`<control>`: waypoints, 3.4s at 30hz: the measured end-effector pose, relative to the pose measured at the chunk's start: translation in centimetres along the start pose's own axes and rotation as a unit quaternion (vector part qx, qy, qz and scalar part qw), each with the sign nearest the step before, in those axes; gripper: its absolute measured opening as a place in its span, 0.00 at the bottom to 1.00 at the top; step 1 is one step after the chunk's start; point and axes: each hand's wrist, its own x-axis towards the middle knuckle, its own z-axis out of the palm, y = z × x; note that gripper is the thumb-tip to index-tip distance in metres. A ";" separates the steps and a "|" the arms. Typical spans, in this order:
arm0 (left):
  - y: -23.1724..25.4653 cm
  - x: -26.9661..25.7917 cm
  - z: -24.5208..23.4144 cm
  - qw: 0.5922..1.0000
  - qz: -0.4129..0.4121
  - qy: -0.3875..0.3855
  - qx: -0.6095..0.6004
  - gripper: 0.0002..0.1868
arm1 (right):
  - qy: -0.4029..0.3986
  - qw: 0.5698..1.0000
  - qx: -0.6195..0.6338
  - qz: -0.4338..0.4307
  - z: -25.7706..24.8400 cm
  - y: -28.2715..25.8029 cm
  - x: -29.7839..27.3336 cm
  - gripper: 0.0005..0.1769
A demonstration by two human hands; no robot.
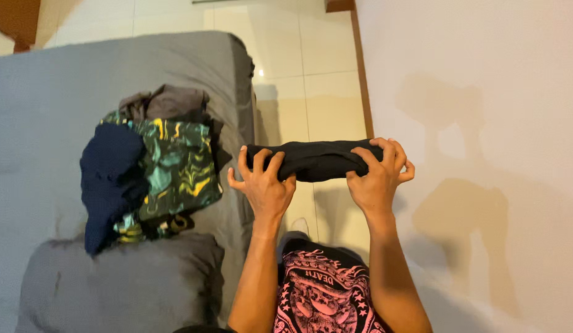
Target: The person folds a black garment on a bed, smooths the fabric, and places it inside a wardrobe before beginning to unfold a blue garment.
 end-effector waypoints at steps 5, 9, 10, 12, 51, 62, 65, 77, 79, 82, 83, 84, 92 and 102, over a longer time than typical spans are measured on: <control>-0.4 4.4 1.5 1.000 0.014 -0.006 0.000 0.25 | 0.013 1.000 -0.011 0.009 1.6 -0.2 3.4 0.22; -0.6 7.3 2.7 1.000 0.012 0.011 0.004 0.25 | 0.014 1.000 -0.007 0.011 3.0 -0.4 6.4 0.22; -0.7 8.0 3.0 1.000 0.011 0.013 0.005 0.25 | 0.015 1.000 -0.006 0.009 3.4 -0.5 7.2 0.22; -0.9 9.3 3.5 1.000 0.006 0.013 -0.004 0.26 | 0.003 1.000 -0.002 0.012 4.0 -0.5 8.6 0.22; 6.0 34.3 23.3 0.985 -0.120 0.112 0.052 0.25 | -0.081 0.989 0.068 -0.104 15.5 10.0 43.9 0.22; 5.9 44.1 27.7 0.978 -0.143 0.135 0.069 0.24 | -0.091 0.984 0.089 -0.126 19.9 9.7 55.1 0.22; 6.0 46.5 28.5 0.978 -0.152 0.129 0.068 0.25 | -0.097 0.982 0.093 -0.133 21.0 9.8 57.9 0.22; 6.2 53.5 30.9 0.976 -0.143 0.131 0.102 0.25 | -0.102 0.980 0.112 -0.131 24.9 10.1 65.4 0.24; 6.0 53.7 31.2 0.975 -0.149 0.120 0.111 0.25 | -0.111 0.979 0.114 -0.130 25.5 10.2 65.9 0.24; 5.8 55.2 31.7 0.973 -0.158 0.124 0.112 0.27 | -0.108 0.977 0.119 -0.137 26.6 9.9 67.8 0.23; 5.7 55.7 31.9 0.973 -0.165 0.121 0.108 0.27 | -0.110 0.977 0.122 -0.139 27.0 9.8 68.5 0.23; 5.7 56.2 32.2 0.973 -0.172 0.117 0.103 0.28 | -0.113 0.976 0.124 -0.140 27.2 9.8 69.2 0.24; 6.0 61.7 34.6 0.966 -0.197 0.118 0.121 0.28 | -0.111 0.973 0.134 -0.152 29.9 9.7 75.7 0.22; 6.5 69.9 37.8 0.952 -0.251 0.133 0.116 0.32 | -0.146 0.966 0.131 -0.168 34.7 10.2 85.5 0.24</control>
